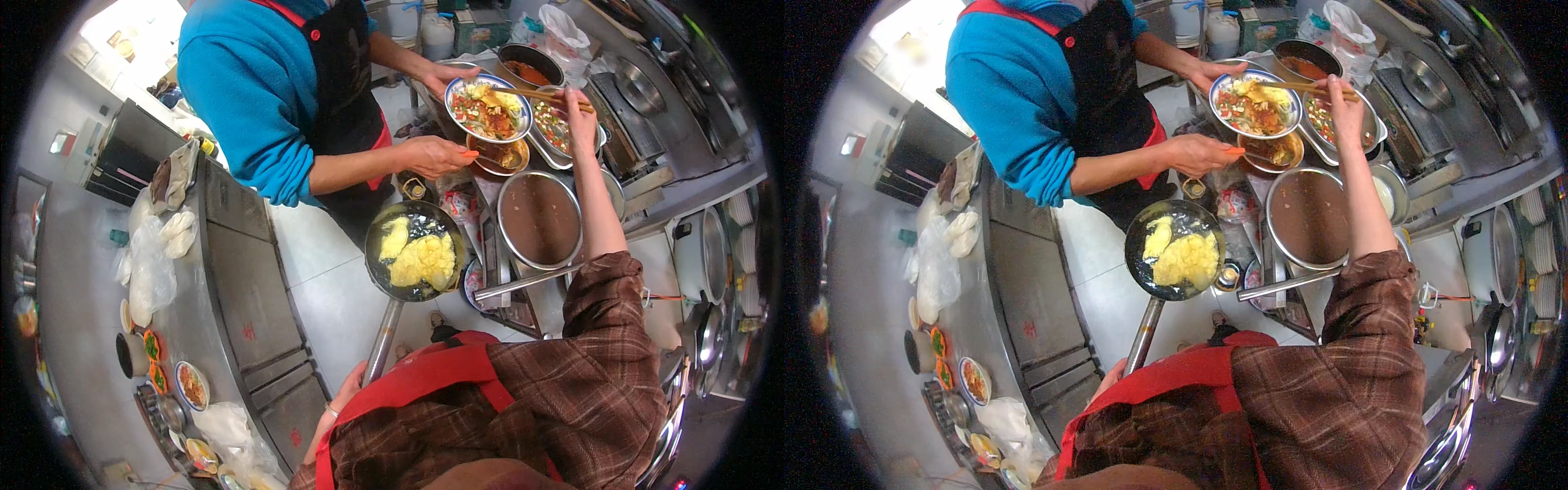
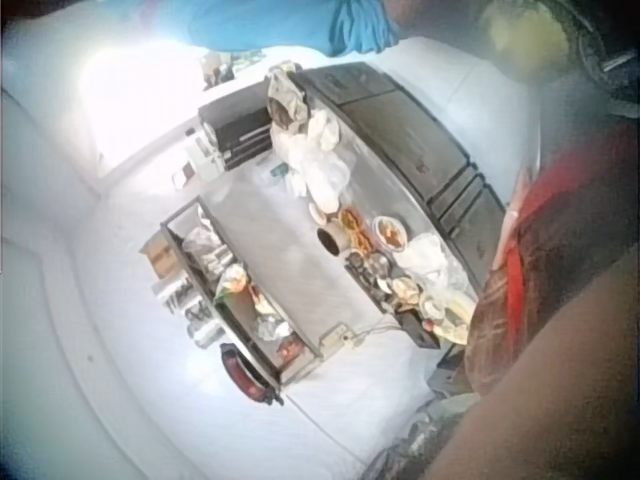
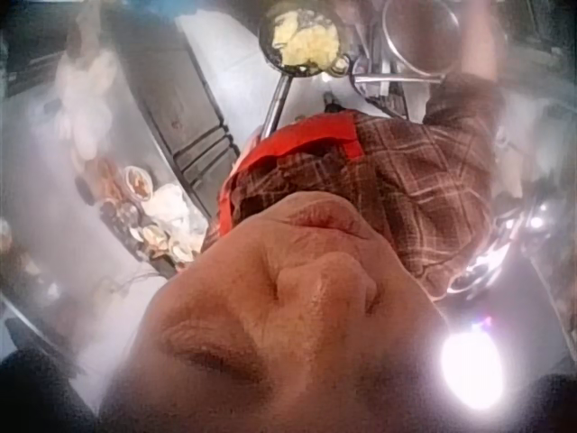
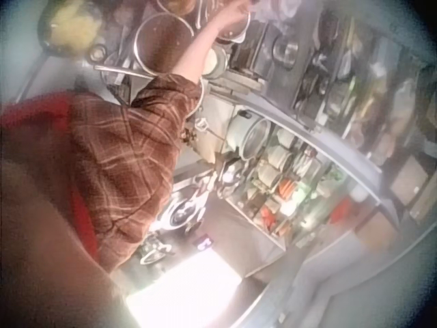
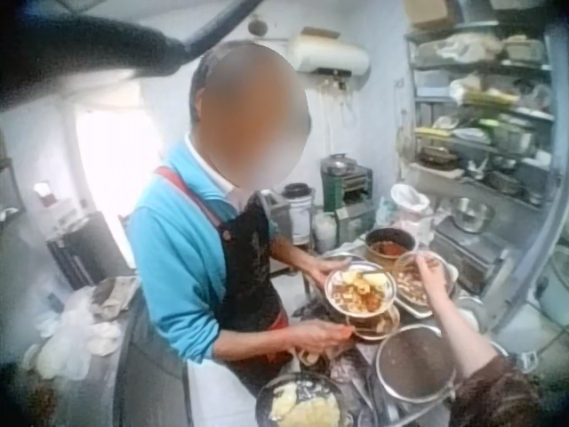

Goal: The person whisks eggs in a bowl with chopsticks, pours the mixture into a small pan on an induction cooktop, scrambles the eggs, and transfers them into a bowl of noodles. The person then scrapes the pan clean and places it aside.

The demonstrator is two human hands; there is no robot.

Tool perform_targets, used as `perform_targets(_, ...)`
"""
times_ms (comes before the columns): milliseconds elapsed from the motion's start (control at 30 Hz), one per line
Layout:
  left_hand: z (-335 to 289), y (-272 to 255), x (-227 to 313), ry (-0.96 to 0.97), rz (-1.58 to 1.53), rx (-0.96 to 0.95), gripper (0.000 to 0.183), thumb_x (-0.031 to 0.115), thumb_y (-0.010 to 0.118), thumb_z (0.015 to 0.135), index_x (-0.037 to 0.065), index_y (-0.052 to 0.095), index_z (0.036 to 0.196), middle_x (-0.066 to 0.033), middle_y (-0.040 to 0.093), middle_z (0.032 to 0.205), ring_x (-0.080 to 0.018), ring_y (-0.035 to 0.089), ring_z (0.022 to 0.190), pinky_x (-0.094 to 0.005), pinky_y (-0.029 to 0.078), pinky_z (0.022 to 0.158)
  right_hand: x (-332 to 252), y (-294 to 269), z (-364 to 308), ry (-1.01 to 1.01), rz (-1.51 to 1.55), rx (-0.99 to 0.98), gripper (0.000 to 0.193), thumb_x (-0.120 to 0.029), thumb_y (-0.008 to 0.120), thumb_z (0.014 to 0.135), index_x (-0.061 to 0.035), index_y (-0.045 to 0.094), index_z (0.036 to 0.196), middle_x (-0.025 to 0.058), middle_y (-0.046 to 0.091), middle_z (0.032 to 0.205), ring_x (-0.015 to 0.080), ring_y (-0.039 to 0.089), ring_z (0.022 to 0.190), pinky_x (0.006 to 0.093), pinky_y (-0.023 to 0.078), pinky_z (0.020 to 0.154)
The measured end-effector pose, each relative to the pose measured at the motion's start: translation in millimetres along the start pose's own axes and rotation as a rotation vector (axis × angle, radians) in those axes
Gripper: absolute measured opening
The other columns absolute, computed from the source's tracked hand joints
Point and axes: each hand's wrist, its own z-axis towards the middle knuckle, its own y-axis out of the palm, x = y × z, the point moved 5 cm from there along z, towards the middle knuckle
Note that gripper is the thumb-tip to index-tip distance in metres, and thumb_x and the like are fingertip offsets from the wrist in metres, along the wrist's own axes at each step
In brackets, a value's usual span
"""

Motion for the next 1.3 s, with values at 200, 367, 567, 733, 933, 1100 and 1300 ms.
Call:
perform_targets(200,-7,6,6,-0.04,-0.015,-0.009,0.046,0.014,0.063,0.074,0.002,0.04,0.112,-0.0003,0.048,0.098,-0.0086,0.044,0.089,-0.0238,0.036,0.079,18,9,-3,0.046,0.139,0.116,0.025,-0.026,0.046,0.085,-0.0029,0.057,0.085,0.0052,0.059,0.082,0.0124,0.058,0.07,0.0216,0.048,0.055)
perform_targets(367,-16,7,8,0.043,0.137,-0.001,0.048,0.018,0.062,0.075,0.002,0.04,0.115,-0.0026,0.049,0.102,-0.0098,0.044,0.094,-0.0256,0.035,0.084,-22,-21,-35,-0.042,0.128,0.152,0.028,-0.027,0.044,0.086,-0.0008,0.055,0.088,0.0073,0.057,0.086,0.016,0.058,0.077,0.0264,0.05,0.062)
perform_targets(567,-26,1,22,0.102,0.357,-0.064,0.055,0.018,0.064,0.073,0.002,0.037,0.118,-0.0032,0.051,0.101,-0.0119,0.047,0.09,-0.0258,0.038,0.079,-94,-55,-137,0.044,0.272,0.147,0.03,-0.027,0.043,0.086,0.0015,0.052,0.09,0.014,0.055,0.093,0.0233,0.058,0.08,0.0284,0.049,0.067)
perform_targets(733,-48,-33,-7,0.081,0.174,-0.162,0.047,0.01,0.061,0.074,0.001,0.038,0.115,-0.0017,0.047,0.103,-0.0097,0.043,0.095,-0.0237,0.037,0.082,-106,-1,-274,0.288,0.108,-0.122,0.031,-0.031,0.04,0.087,-0.002,0.053,0.087,0.0127,0.058,0.088,0.0181,0.058,0.076,0.023,0.048,0.058)
perform_targets(933,-89,-70,-22,-0.057,0.195,-0.201,0.051,0.0,0.057,0.074,0.002,0.034,0.12,-0.0034,0.051,0.099,-0.0098,0.049,0.09,-0.0241,0.039,0.082,-104,32,-397,0.396,0.136,-0.144,0.033,-0.032,0.04,0.087,-0.0017,0.054,0.092,0.0102,0.057,0.093,0.0158,0.057,0.078,0.0225,0.047,0.058)
perform_targets(1100,-126,-60,-22,-0.16,0.171,-0.276,0.051,0.0,0.057,0.074,0.003,0.035,0.12,-0.0047,0.051,0.102,-0.012,0.05,0.092,-0.026,0.039,0.083,-132,-7,-476,0.441,0.021,-0.079,0.034,-0.031,0.041,0.086,-0.0022,0.056,0.094,0.0075,0.058,0.091,0.0137,0.056,0.079,0.0214,0.046,0.058)
perform_targets(1300,-138,-55,-46,-0.211,0.254,-0.511,0.057,0.011,0.064,0.071,0.002,0.035,0.12,-0.0068,0.047,0.112,-0.014,0.043,0.104,-0.0281,0.033,0.09,-170,-57,-549,0.428,-0.037,0.098,0.033,-0.03,0.04,0.087,-0.0014,0.055,0.095,0.0096,0.058,0.094,0.0151,0.057,0.08,0.0215,0.046,0.058)
